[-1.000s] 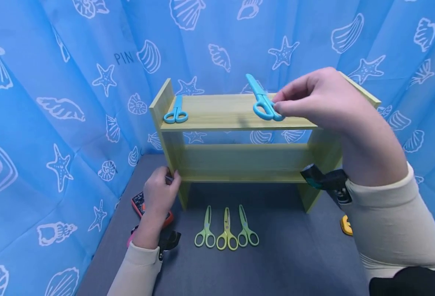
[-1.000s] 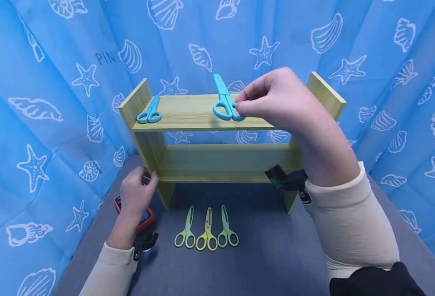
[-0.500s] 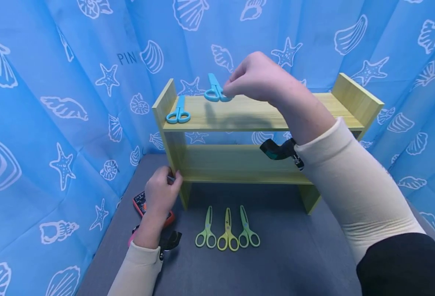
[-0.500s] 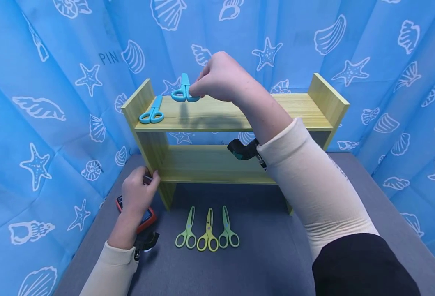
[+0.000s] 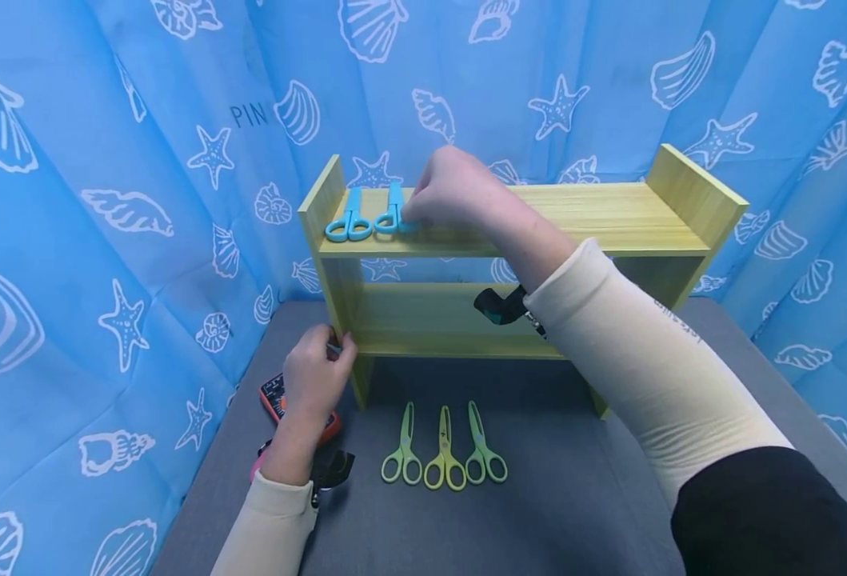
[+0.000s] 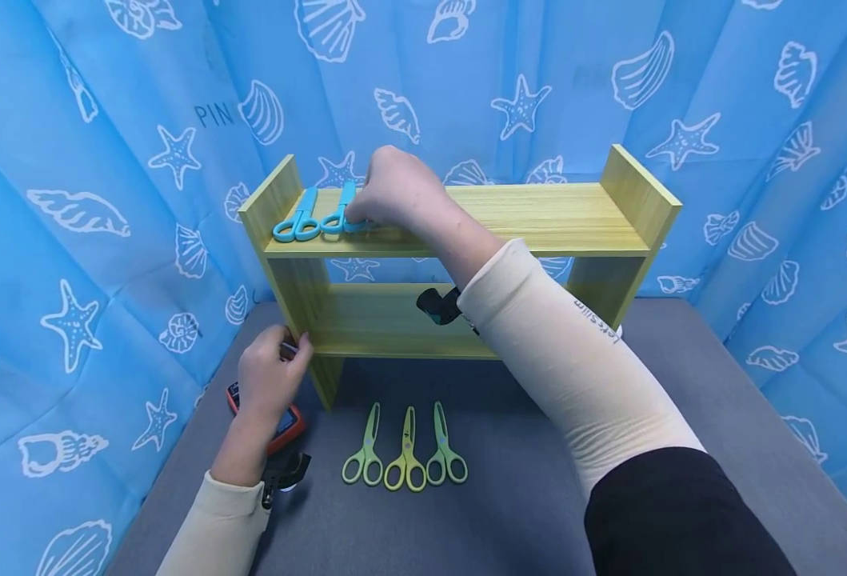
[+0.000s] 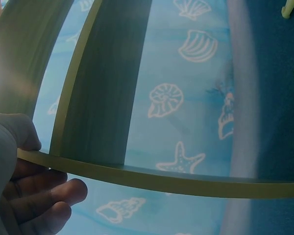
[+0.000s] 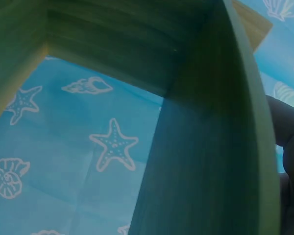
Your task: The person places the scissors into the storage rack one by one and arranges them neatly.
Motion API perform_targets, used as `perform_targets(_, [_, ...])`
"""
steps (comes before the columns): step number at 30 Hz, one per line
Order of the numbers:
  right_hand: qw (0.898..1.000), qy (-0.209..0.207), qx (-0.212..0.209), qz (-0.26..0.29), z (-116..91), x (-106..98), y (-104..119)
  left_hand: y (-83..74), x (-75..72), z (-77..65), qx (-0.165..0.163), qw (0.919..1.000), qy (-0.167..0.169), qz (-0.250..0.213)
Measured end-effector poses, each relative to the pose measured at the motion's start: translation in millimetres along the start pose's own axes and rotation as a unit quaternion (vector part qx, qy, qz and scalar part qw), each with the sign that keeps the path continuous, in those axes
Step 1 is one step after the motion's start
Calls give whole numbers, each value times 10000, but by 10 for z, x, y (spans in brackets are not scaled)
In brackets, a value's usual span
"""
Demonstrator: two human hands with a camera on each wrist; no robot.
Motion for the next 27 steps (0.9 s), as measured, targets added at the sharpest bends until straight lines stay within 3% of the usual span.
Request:
perform_targets(10, [9999, -25, -27, 151, -114, 9, -36, -14, -1, 2, -30, 10000, 52, -23])
perform_targets(20, [9965, -289, -111, 779, -496, -328, -148, -12, 1, 5, -35, 10000, 49, -25])
perform_targets(27, [9934, -622, -147, 949, -813, -447, -311, -16, -2, 2, 24, 10000, -6, -27])
Point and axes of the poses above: each hand's wrist, its own z-axis towards the middle knuckle, its own x-axis out of the palm, y = z × x, the point moved 9 cm from there along z, towards the middle knuckle, and after that the axes turned 3 degrees about -x, right-handed, at the moved point
